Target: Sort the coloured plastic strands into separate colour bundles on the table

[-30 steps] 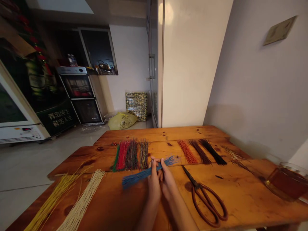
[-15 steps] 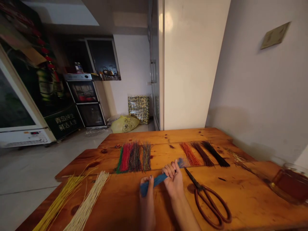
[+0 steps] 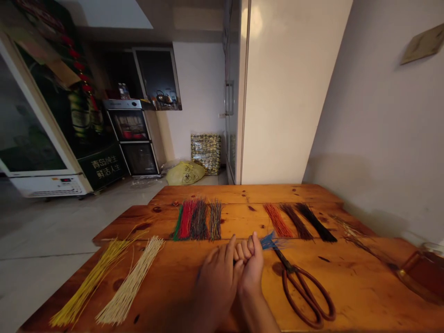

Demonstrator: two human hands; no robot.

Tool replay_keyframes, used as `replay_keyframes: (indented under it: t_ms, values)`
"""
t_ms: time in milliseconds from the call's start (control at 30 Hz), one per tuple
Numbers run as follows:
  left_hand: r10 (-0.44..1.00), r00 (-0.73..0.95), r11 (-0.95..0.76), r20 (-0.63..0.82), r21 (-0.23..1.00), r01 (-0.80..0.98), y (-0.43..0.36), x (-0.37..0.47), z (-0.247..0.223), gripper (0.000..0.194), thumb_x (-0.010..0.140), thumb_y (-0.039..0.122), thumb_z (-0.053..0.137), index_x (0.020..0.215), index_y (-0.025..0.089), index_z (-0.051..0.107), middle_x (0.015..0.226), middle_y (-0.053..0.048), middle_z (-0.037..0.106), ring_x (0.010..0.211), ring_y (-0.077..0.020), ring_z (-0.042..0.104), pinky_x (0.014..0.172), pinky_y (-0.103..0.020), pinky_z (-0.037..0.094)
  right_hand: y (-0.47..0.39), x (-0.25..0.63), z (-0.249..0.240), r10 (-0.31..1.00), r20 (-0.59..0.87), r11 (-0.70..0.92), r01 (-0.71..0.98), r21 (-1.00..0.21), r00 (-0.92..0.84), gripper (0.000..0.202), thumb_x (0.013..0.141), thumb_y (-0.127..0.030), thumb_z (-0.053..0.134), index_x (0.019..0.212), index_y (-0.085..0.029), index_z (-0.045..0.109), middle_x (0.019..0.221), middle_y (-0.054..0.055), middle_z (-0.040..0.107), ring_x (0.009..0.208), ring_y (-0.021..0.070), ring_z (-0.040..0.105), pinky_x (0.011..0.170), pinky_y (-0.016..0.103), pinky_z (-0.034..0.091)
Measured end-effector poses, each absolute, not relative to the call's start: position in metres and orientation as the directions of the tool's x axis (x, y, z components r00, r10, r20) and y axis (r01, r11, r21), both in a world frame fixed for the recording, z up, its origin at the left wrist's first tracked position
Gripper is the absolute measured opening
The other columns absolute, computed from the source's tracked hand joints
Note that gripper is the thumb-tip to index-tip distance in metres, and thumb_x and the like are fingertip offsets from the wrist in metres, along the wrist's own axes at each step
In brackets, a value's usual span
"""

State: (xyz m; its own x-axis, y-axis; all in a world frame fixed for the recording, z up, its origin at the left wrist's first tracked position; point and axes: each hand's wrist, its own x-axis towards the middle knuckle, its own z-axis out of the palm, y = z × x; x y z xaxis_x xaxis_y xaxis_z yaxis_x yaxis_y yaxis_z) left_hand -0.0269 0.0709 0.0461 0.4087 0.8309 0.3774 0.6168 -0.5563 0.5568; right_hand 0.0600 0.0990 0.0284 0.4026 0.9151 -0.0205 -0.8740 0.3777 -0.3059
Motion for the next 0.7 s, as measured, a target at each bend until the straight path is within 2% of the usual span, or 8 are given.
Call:
replay_keyframes:
  t_ms: [67, 133, 300, 367, 467, 533, 633, 700]
  values:
    - [0.854, 0.440, -0.506, 0.280, 0.645, 0.573, 0.082, -0.022, 0.032, 0.031, 0.087, 0.031, 0.038, 0.110, 0.022, 0.056, 0.099, -0.010, 0.067, 0.086, -0.0243, 0.062, 0.071, -0.032, 0.044, 0.094, 0.060, 0.030, 0.916, -0.020, 0.376, -0.874, -0.308, 0.401, 0.048, 0.079, -0.034, 0.058, 0.054, -0.021, 0.020, 0.041, -0.012, 0.016, 0.038, 0.0059, 0.007, 0.035, 0.021, 0.016]
    - [0.846, 0.462, -0.506, 0.264, 0.670, 0.543, 0.091, -0.021, 0.019, 0.026, 0.088, 0.033, 0.039, 0.096, 0.023, 0.061, 0.085, -0.010, 0.068, 0.073, -0.0229, 0.064, 0.061, -0.028, 0.042, 0.092, 0.063, 0.027, 0.918, -0.032, 0.366, -0.875, -0.315, 0.396, 0.047, 0.079, -0.033, 0.059, 0.054, -0.021, 0.021, 0.041, -0.012, 0.016, 0.038, 0.0057, 0.006, 0.034, 0.021, 0.015]
    - [0.831, 0.472, -0.556, 0.296, 0.497, 0.666, 0.103, -0.024, 0.006, 0.015, 0.083, 0.032, 0.051, 0.074, 0.022, 0.059, 0.068, -0.008, 0.066, 0.061, -0.0237, 0.063, 0.053, -0.026, 0.038, 0.094, 0.078, 0.023, 0.896, -0.087, 0.390, -0.866, -0.313, 0.435, 0.045, 0.079, -0.030, 0.057, 0.055, -0.021, 0.021, 0.040, -0.013, 0.015, 0.037, 0.0061, 0.005, 0.034, 0.022, 0.015]
    - [0.822, 0.508, -0.570, 0.259, 0.398, 0.719, 0.105, -0.024, 0.008, 0.016, 0.084, 0.030, 0.048, 0.076, 0.021, 0.058, 0.071, -0.008, 0.067, 0.065, -0.0239, 0.063, 0.056, -0.027, 0.040, 0.093, 0.085, 0.025, 0.883, -0.092, 0.412, -0.853, -0.321, 0.461, 0.045, 0.079, -0.031, 0.057, 0.055, -0.021, 0.020, 0.040, -0.013, 0.015, 0.037, 0.0063, 0.004, 0.034, 0.022, 0.013]
    - [0.801, 0.591, -0.587, 0.094, 0.318, 0.745, 0.102, -0.020, 0.016, 0.023, 0.090, 0.028, 0.034, 0.088, 0.020, 0.056, 0.084, -0.010, 0.067, 0.076, -0.0236, 0.063, 0.064, -0.030, 0.044, 0.089, 0.093, 0.029, 0.851, -0.105, 0.451, -0.819, -0.354, 0.514, 0.044, 0.079, -0.033, 0.057, 0.056, -0.021, 0.021, 0.042, -0.013, 0.014, 0.039, 0.0066, 0.003, 0.034, 0.022, 0.011]
    - [0.746, 0.666, -0.623, 0.029, 0.383, 0.682, 0.098, -0.016, 0.025, 0.027, 0.091, 0.026, 0.027, 0.097, 0.019, 0.053, 0.094, -0.010, 0.066, 0.084, -0.0214, 0.062, 0.072, -0.030, 0.045, 0.085, 0.094, 0.028, 0.828, -0.114, 0.477, -0.795, -0.375, 0.550, 0.044, 0.080, -0.036, 0.056, 0.057, -0.021, 0.021, 0.043, -0.013, 0.013, 0.040, 0.0069, 0.003, 0.034, 0.022, 0.011]
    - [0.650, 0.760, -0.648, 0.018, 0.536, 0.542, 0.090, -0.011, 0.037, 0.027, 0.090, 0.025, 0.028, 0.107, 0.020, 0.048, 0.107, -0.008, 0.062, 0.097, -0.0173, 0.058, 0.083, -0.027, 0.044, 0.081, 0.091, 0.024, 0.818, -0.122, 0.483, -0.786, -0.387, 0.563, 0.046, 0.080, -0.038, 0.055, 0.058, -0.022, 0.019, 0.044, -0.013, 0.013, 0.040, 0.0073, 0.003, 0.034, 0.023, 0.010]
    - [0.631, 0.776, -0.649, -0.005, 0.545, 0.531, 0.087, -0.010, 0.042, 0.028, 0.090, 0.025, 0.027, 0.110, 0.021, 0.047, 0.111, -0.007, 0.061, 0.100, -0.0162, 0.057, 0.083, -0.025, 0.044, 0.080, 0.088, 0.022, 0.831, -0.122, 0.465, -0.797, -0.384, 0.543, 0.046, 0.079, -0.038, 0.056, 0.057, -0.022, 0.018, 0.043, -0.012, 0.013, 0.040, 0.0074, 0.004, 0.034, 0.023, 0.010]
